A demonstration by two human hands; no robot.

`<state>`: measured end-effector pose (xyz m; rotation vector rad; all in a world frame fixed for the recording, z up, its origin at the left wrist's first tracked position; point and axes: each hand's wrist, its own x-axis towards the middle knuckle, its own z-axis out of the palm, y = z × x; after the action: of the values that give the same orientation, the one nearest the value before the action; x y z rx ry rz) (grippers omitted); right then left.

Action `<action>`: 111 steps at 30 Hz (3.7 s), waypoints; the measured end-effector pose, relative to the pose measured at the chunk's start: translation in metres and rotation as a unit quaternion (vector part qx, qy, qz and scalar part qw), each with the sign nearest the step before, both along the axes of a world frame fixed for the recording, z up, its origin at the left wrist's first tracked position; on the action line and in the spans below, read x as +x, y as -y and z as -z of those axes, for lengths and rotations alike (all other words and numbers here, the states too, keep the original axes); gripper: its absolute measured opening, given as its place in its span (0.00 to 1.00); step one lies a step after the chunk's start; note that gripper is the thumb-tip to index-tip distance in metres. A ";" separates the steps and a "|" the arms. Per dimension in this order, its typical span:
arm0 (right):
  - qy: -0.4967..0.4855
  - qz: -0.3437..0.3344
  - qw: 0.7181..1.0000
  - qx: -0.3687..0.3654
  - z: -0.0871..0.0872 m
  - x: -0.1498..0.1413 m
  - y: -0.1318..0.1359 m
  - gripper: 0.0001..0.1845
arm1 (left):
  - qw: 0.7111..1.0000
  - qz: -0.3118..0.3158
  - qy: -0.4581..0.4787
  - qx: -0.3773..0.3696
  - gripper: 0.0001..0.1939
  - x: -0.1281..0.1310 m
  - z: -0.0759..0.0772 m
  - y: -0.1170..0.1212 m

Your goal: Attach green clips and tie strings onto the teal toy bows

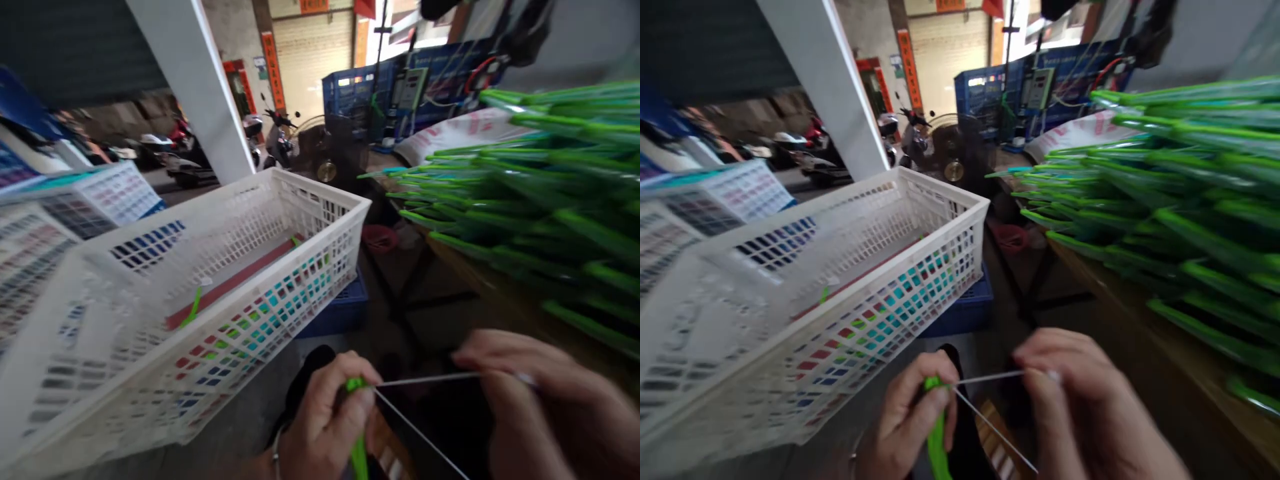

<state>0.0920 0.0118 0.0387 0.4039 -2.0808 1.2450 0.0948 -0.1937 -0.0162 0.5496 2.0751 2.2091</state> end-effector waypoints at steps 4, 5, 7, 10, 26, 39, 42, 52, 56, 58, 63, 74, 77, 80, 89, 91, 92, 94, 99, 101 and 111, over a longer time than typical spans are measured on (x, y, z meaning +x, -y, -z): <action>0.037 -0.045 0.997 0.046 -0.002 0.011 0.039 0.08 | 0.999 -0.033 -0.018 -0.019 0.10 -0.001 -0.001 0.002; 0.035 -0.075 0.994 0.065 0.002 0.012 0.045 0.07 | 0.999 -0.038 -0.018 -0.026 0.10 -0.001 -0.003 0.001; 0.023 -0.112 0.990 0.081 0.010 0.013 0.049 0.06 | 0.999 -0.038 -0.007 -0.026 0.09 -0.001 -0.005 -0.001; 0.039 -0.107 0.992 0.060 0.017 0.013 0.048 0.05 | 0.999 -0.027 0.016 -0.011 0.10 0.002 -0.003 -0.005; 0.193 -0.183 0.952 -0.151 0.045 0.007 0.044 0.14 | 0.964 0.070 0.199 0.162 0.17 -0.003 0.012 -0.013; 0.094 -0.221 0.971 0.002 0.030 0.007 0.030 0.10 | 0.927 0.102 0.305 0.195 0.19 -0.009 0.013 -0.013; 0.060 -0.180 0.981 0.026 0.035 0.007 0.035 0.10 | 0.933 0.062 0.305 0.181 0.18 -0.007 0.015 -0.015; 0.155 -0.107 0.982 -0.003 0.036 0.021 0.035 0.10 | 0.983 -0.011 0.183 -0.009 0.15 0.001 0.017 -0.013; 0.205 -0.125 0.970 -0.039 0.037 0.021 0.033 0.11 | 0.982 -0.015 0.190 -0.011 0.15 0.002 0.018 -0.014; 0.237 -0.136 0.960 -0.069 0.041 0.020 0.033 0.11 | 0.982 -0.007 0.187 0.001 0.16 0.002 0.018 -0.014; 0.182 -0.099 0.976 -0.067 0.051 0.021 0.036 0.07 | 0.972 0.014 0.224 0.072 0.17 0.001 0.019 -0.014; 0.069 -0.073 0.995 0.024 0.059 0.027 0.042 0.10 | 0.949 0.030 0.275 0.152 0.17 0.001 0.025 -0.015; 0.068 -0.034 0.996 0.055 0.063 0.026 0.045 0.09 | 0.952 0.020 0.279 0.127 0.18 0.001 0.025 -0.016; 0.056 0.000 0.995 0.078 0.066 0.025 0.048 0.09 | 0.956 0.017 0.274 0.107 0.19 0.001 0.026 -0.016; 0.047 0.027 0.996 0.071 0.065 0.026 0.047 0.09 | 0.962 0.032 0.253 0.102 0.19 0.001 0.028 -0.015; 0.051 0.027 0.996 0.067 0.064 0.026 0.047 0.09 | 0.962 0.037 0.248 0.108 0.18 0.001 0.029 -0.014; 0.052 0.027 0.996 0.069 0.064 0.026 0.046 0.09 | 0.962 0.040 0.245 0.110 0.18 0.001 0.029 -0.014; 0.054 0.031 0.995 0.075 0.064 0.027 0.045 0.09 | 0.963 0.046 0.240 0.115 0.18 0.001 0.029 -0.014; 0.076 0.018 0.995 0.069 0.060 0.031 0.040 0.09 | 0.962 0.052 0.240 0.115 0.19 0.001 0.028 -0.014; 0.090 -0.030 0.993 0.066 0.056 0.032 0.038 0.07 | 0.963 0.048 0.242 0.108 0.18 0.002 0.030 -0.013; 0.124 -0.114 0.980 0.104 0.041 0.025 0.017 0.07 | 0.971 0.047 0.227 0.056 0.21 0.000 0.028 -0.019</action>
<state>0.1174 -0.0055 -0.0021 0.6252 -2.4435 1.2650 0.0947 -0.1746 -0.0447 0.1229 1.6674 2.1526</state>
